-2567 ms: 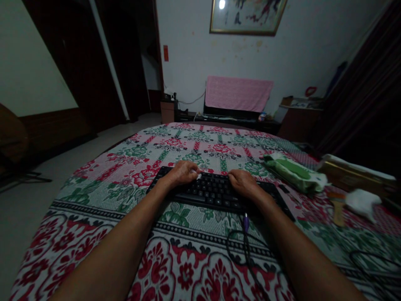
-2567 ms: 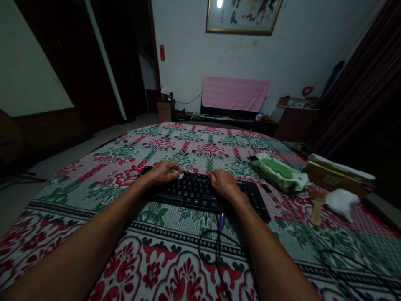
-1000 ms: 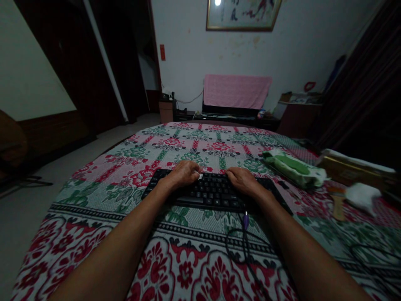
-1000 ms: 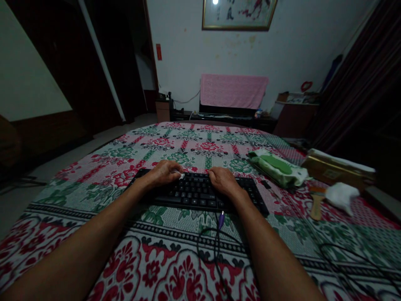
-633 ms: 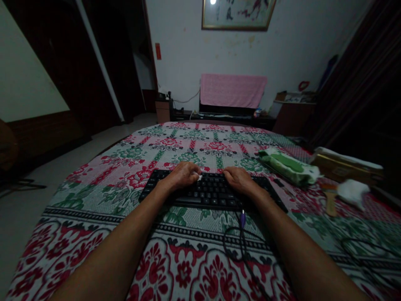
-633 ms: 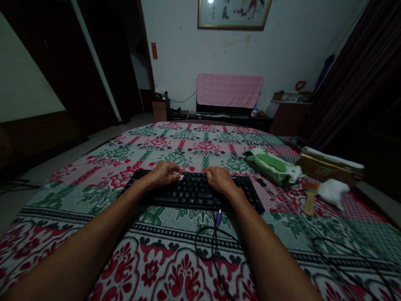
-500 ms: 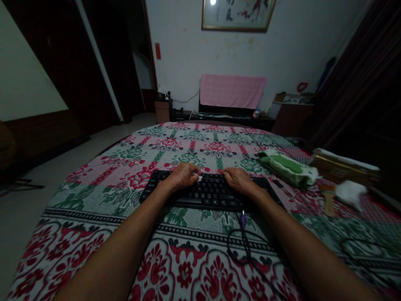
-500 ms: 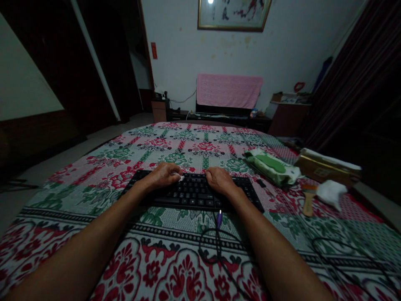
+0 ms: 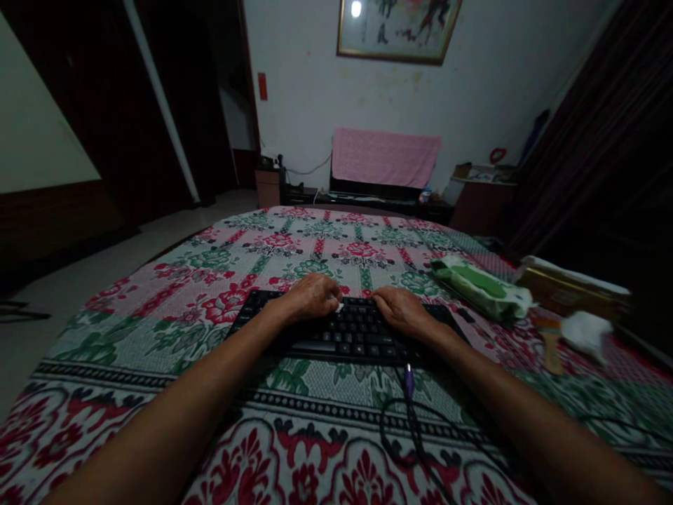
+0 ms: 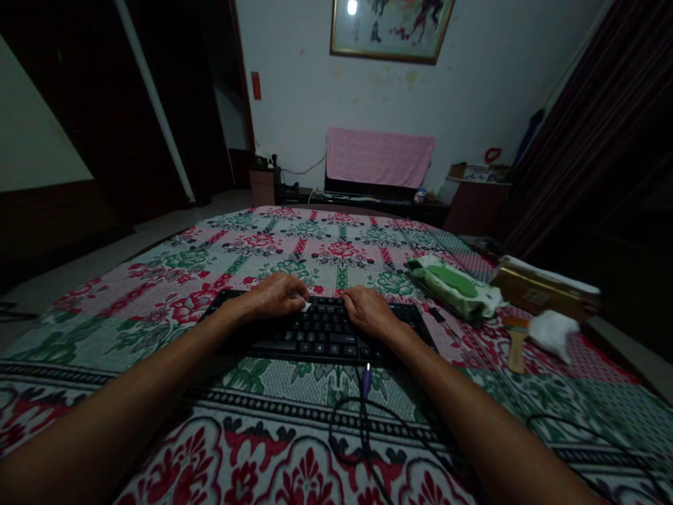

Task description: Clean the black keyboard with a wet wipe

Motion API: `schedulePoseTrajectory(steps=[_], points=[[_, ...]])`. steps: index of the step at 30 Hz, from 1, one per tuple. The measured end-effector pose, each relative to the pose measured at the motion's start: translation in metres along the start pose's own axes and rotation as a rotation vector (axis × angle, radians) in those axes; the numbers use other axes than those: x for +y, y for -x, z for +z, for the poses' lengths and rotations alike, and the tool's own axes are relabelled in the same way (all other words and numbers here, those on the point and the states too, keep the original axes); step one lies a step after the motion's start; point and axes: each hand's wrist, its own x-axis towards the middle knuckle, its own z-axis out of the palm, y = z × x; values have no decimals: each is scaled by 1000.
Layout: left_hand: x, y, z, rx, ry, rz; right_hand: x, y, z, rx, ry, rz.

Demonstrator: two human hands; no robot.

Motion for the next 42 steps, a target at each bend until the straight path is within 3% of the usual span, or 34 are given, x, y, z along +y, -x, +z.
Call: schedulePoseTrajectory(steps=[6,14,19,24,30,42], points=[[-1,4,5,8,-5,45,2,2,2,13,-52,7],[3,9,1,23,-47,-10,3,12,-5,11,-187,-58],[3,8,8,47,-89,2,2,13,-7,-22,-219,-48],[-2,5,12,123,-148,-32,3,13,-6,-22,-199,-60],[3,9,7,49,-126,-18,5,13,-3,17,-180,-75],[2,6,14,84,-102,14,9,13,-2,24,-158,-79]])
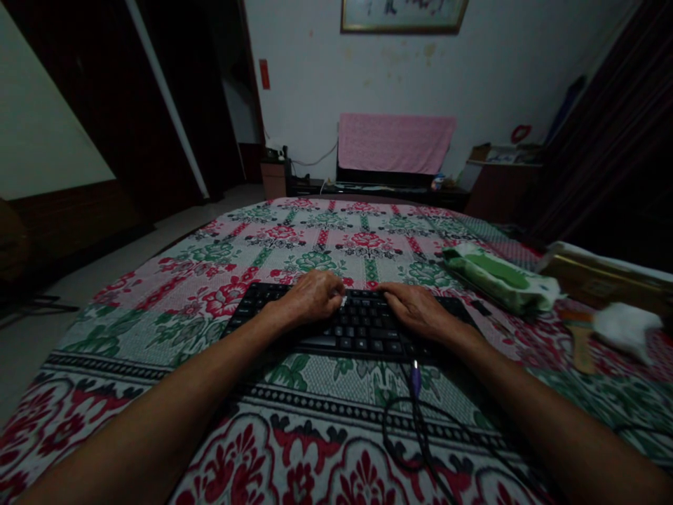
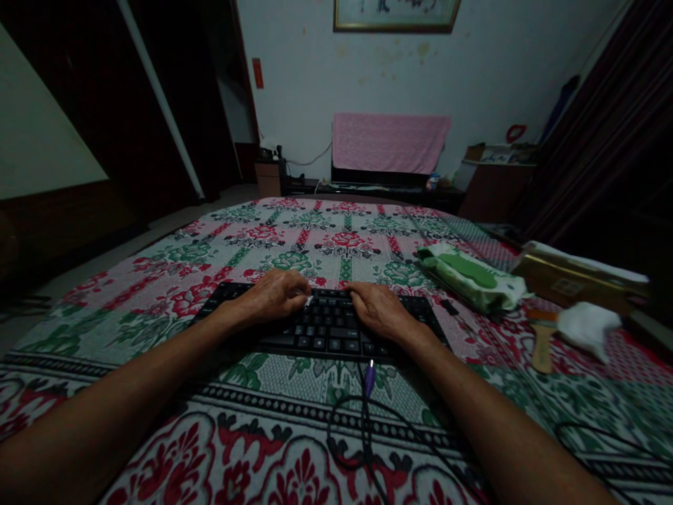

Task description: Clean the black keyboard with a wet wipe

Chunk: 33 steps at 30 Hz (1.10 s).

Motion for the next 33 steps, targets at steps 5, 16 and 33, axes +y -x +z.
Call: schedulePoseTrajectory(steps=[5,16,33], points=[[-1,-1,1,32,-26,-26,4,0,3,7,4,2],[3,0,-1,17,-77,-20,1,1,2,6,-14,4],[3,-1,1,30,-20,-45,-2,1,1,8,-12,10]])
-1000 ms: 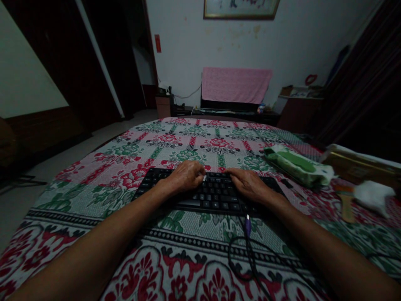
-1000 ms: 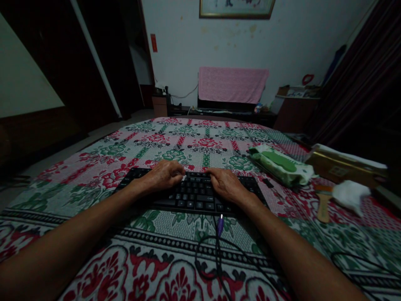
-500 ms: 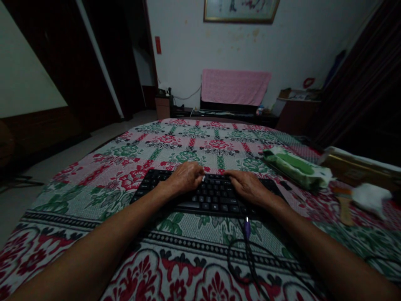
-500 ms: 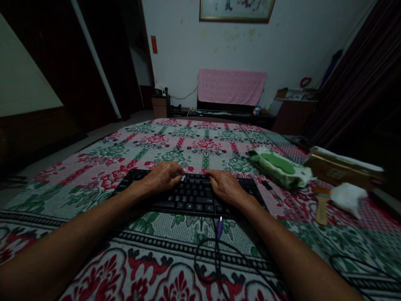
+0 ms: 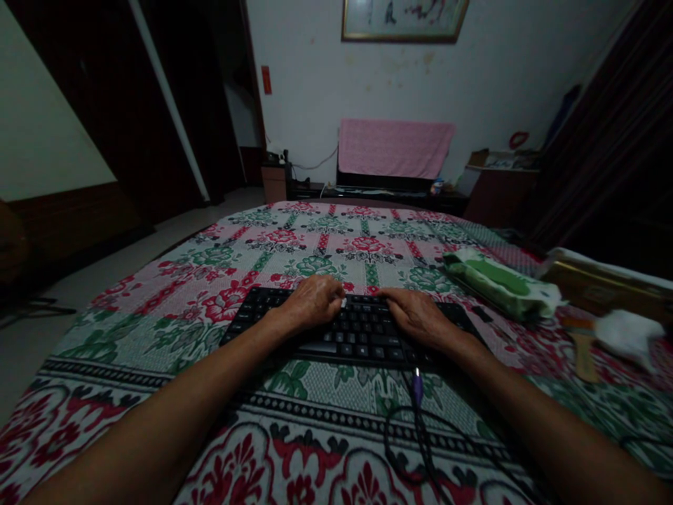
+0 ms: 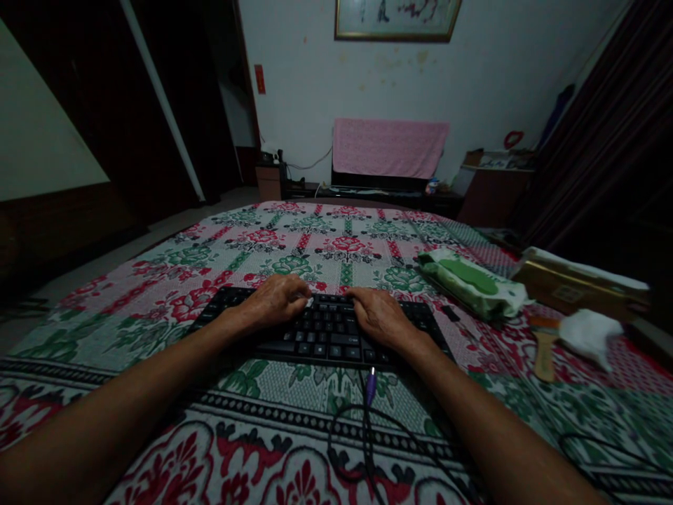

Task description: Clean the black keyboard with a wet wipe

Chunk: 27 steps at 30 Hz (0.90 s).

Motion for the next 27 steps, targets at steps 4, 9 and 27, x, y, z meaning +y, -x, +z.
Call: schedulePoseTrajectory(steps=[4,9,27], points=[[1,1,-4,-29,28,-1,0,0,0,7,1,-12],[1,1,-4,-71,13,8,1,0,1,10,24,-5],[8,1,0,-20,-8,36,1,-1,2,5,21,1]])
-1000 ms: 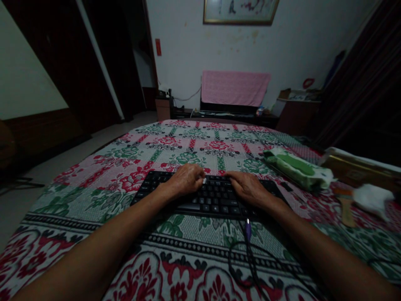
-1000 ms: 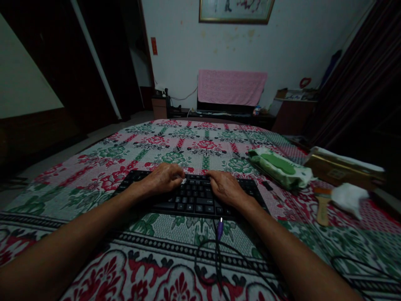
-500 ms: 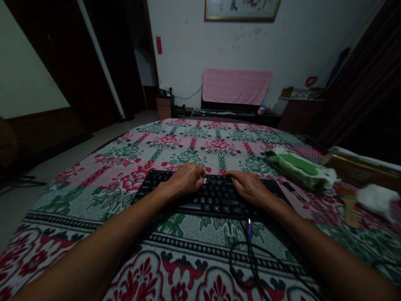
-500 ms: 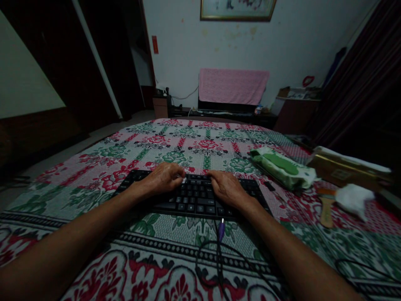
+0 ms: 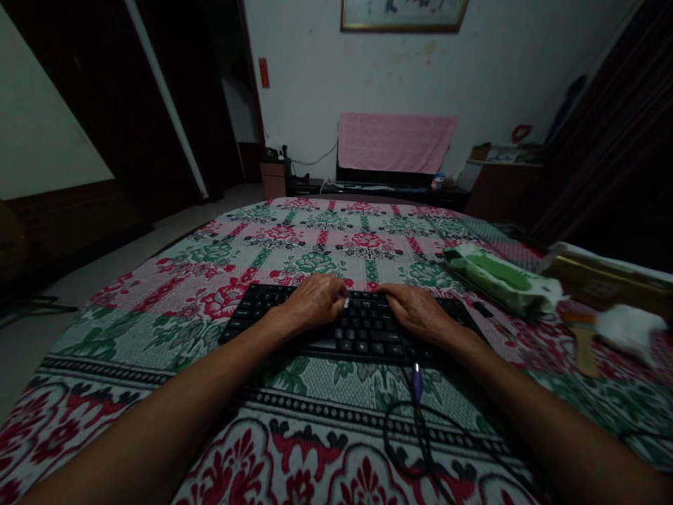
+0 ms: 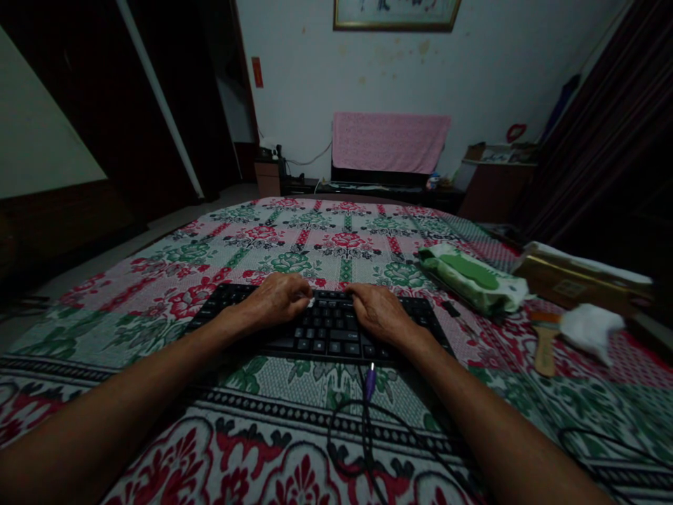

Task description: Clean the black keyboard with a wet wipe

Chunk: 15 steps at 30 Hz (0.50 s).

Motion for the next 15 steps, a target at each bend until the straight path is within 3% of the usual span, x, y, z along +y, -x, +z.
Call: schedulePoseTrajectory(steps=[15], points=[[0,0,2,-1,-13,2,0,0,0,15,-4,-2]])
